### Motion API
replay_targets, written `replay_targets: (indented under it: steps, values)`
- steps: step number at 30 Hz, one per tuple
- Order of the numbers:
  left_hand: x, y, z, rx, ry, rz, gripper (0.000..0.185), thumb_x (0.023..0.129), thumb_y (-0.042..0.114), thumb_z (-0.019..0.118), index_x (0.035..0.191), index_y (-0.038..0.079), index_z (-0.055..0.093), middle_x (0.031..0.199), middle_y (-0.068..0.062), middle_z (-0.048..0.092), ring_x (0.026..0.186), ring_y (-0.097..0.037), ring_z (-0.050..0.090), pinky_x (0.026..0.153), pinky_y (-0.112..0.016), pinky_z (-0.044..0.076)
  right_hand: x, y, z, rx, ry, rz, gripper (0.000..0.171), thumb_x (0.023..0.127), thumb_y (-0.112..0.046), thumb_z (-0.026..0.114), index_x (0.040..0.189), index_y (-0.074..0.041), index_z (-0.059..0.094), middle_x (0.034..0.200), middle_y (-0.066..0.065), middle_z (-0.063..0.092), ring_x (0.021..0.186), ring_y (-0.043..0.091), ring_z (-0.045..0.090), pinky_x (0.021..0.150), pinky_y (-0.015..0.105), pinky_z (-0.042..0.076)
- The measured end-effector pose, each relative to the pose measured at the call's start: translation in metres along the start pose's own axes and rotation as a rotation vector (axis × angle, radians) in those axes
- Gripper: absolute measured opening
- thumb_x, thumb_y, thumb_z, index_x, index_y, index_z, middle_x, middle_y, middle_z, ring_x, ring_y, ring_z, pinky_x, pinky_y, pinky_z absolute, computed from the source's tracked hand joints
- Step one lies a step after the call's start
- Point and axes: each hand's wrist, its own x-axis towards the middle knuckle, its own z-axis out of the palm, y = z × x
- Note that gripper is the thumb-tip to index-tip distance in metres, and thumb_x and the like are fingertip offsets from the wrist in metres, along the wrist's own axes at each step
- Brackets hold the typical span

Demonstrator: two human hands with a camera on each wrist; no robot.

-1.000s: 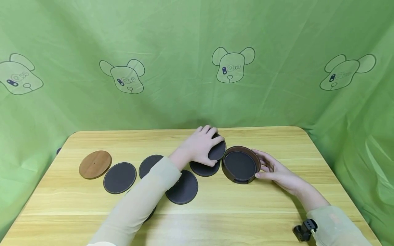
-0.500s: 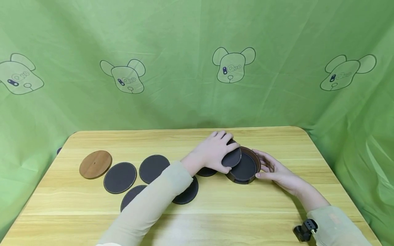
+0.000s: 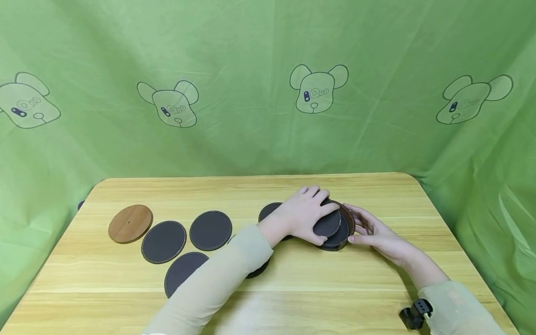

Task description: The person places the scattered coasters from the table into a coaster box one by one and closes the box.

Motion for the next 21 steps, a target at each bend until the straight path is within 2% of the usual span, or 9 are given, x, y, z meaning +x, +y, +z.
replay_targets:
  steps: [9, 21]
  values:
    - [0.009, 0.013, 0.003, 0.008, -0.027, 0.004, 0.087, 0.084, 0.082, 0.058, 0.157, 0.038, 0.043, 0.148, 0.004, 0.048, 0.137, -0.016, 0.044, 0.114, -0.034, 0.037, 0.0, 0.0, 0.0, -0.001, -0.005, 0.004, 0.082, 0.1, 0.009, 0.058, 0.17, -0.008, 0.018, 0.152, -0.033, 0.042, 0.133, -0.014, 0.051, 0.105, 0.008, 0.042]
    - [0.018, 0.023, 0.001, -0.005, -0.07, -0.007, 0.084, 0.086, 0.08, 0.056, 0.158, 0.038, 0.044, 0.152, 0.005, 0.046, 0.138, -0.015, 0.042, 0.118, -0.032, 0.034, 0.0, 0.0, -0.001, -0.007, -0.009, 0.01, 0.081, 0.101, 0.009, 0.057, 0.17, -0.009, 0.019, 0.152, -0.033, 0.04, 0.135, -0.014, 0.049, 0.105, 0.007, 0.042]
